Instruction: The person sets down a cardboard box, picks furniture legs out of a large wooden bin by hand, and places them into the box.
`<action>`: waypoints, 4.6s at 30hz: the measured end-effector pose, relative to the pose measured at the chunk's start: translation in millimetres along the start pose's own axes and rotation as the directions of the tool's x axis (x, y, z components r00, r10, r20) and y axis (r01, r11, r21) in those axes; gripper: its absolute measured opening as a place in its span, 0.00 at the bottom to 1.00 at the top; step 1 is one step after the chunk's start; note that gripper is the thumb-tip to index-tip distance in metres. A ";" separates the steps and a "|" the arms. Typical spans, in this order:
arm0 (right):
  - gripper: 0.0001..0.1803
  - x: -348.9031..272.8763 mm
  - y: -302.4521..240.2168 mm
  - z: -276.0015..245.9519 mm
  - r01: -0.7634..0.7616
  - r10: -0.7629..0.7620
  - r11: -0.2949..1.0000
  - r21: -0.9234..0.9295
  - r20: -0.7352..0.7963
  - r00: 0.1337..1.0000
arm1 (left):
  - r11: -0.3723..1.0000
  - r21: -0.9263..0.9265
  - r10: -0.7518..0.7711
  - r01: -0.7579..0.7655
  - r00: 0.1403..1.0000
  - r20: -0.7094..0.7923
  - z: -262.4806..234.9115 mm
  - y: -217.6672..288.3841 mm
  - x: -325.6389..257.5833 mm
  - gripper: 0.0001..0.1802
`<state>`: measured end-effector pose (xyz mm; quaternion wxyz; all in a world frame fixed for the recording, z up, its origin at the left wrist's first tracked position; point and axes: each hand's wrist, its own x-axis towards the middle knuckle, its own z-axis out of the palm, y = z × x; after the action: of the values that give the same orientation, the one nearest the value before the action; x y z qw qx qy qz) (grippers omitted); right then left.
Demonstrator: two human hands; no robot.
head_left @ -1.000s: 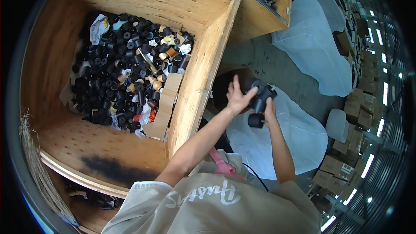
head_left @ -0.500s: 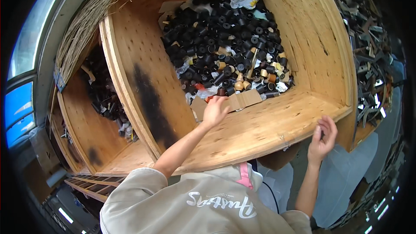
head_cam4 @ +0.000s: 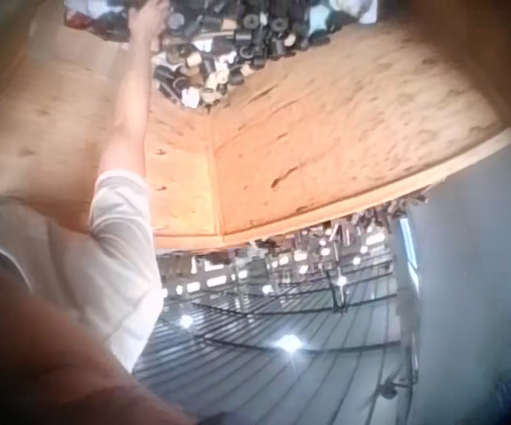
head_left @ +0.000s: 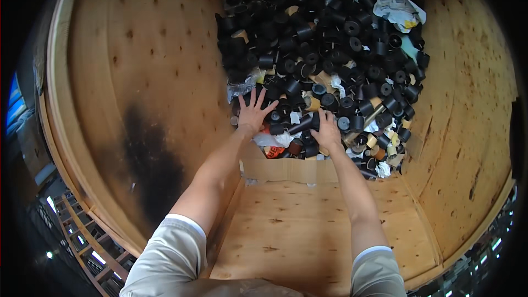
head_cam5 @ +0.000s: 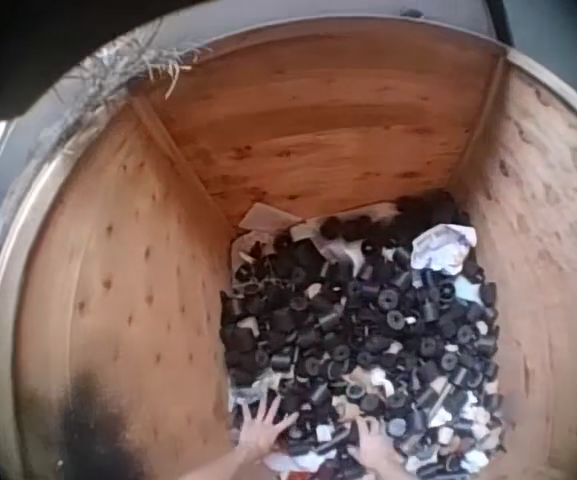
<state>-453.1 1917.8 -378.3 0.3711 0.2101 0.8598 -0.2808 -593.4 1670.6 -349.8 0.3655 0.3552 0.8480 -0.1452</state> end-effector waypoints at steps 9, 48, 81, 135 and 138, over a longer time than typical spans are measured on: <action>0.37 45.2 -15.7 18.9 0.103 -0.050 0.984 0.142 -0.336 0.941 | 0.922 -0.024 0.347 -0.386 0.853 -0.391 120.4 -36.1 49.3 0.41; 0.50 119.2 -57.8 4.5 0.326 -0.371 0.876 0.356 0.065 0.926 | 0.324 -0.945 -0.622 -0.043 0.743 -0.247 67.1 -3.9 -29.0 0.36; 0.51 -76.3 -55.8 49.5 0.095 0.076 0.008 0.995 -0.095 0.993 | -0.702 -0.708 -0.379 -0.075 0.881 0.282 16.7 9.1 -84.0 0.37; 0.24 -632.0 20.1 -119.2 0.429 0.449 0.696 0.576 -0.815 0.367 | 0.459 -0.751 0.108 -0.475 0.869 -0.484 -137.4 215.0 -314.2 0.18; 0.26 -545.4 -45.8 -195.8 0.331 0.030 0.816 0.474 -0.607 0.794 | 0.601 -0.789 -0.200 0.132 0.980 0.012 6.0 144.8 -221.3 0.32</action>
<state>-234.1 1924.9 160.1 -0.0167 0.3126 0.8255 -0.4696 -381.5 1659.9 -192.0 0.4357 0.0847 0.8685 0.2208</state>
